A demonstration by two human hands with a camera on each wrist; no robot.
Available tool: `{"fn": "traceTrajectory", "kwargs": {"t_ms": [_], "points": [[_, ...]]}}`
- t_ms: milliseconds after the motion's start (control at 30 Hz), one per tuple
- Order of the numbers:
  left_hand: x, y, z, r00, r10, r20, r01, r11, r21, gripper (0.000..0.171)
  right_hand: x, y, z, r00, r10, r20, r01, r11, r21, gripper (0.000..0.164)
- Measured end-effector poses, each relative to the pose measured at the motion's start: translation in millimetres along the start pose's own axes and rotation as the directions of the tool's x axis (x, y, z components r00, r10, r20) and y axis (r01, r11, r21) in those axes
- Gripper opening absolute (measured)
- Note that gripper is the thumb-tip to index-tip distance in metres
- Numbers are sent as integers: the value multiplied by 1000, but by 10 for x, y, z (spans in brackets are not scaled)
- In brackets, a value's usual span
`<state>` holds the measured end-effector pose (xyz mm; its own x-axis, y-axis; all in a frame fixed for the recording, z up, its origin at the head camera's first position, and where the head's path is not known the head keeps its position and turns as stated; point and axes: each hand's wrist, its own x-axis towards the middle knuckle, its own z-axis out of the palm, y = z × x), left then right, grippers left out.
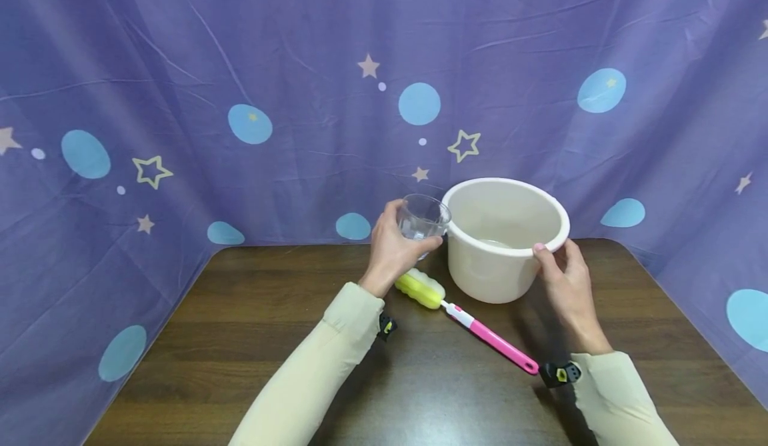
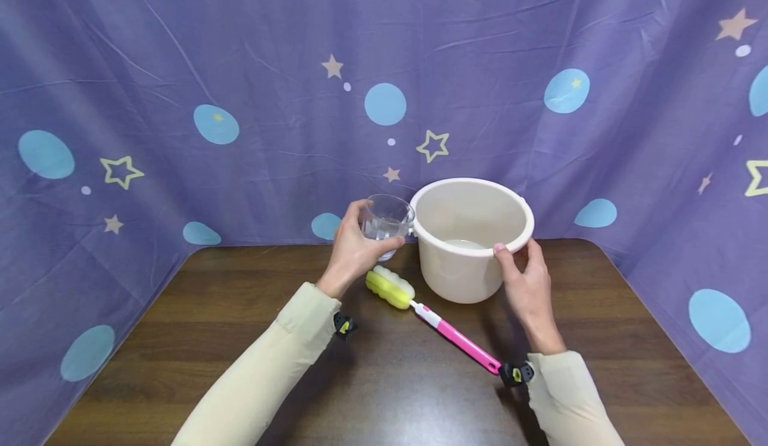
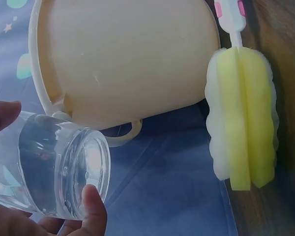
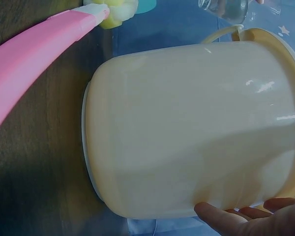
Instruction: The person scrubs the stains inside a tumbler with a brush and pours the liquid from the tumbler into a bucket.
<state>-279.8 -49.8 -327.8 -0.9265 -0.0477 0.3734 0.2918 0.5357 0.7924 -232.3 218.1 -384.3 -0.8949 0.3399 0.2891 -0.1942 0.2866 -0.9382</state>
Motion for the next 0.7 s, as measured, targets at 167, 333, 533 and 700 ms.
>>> {"fn": "traceTrajectory", "kwargs": {"t_ms": [167,333,533,700], "points": [[5,25,20,1000,-17,4,17,1000,-4,89,2,-2,-1,1000,0,-2,0,1000,-6,62],[22,57,29,1000,-9,7,9,1000,13,87,9,-17,-4,1000,7,-3,-7,1000,2,61],[34,96,21,1000,9,8,-9,999,38,85,13,-17,-3,1000,8,0,-8,1000,-4,62],[41,114,31,1000,18,1,-18,998,56,87,10,-6,-6,1000,5,-3,-5,1000,-9,62]]}}
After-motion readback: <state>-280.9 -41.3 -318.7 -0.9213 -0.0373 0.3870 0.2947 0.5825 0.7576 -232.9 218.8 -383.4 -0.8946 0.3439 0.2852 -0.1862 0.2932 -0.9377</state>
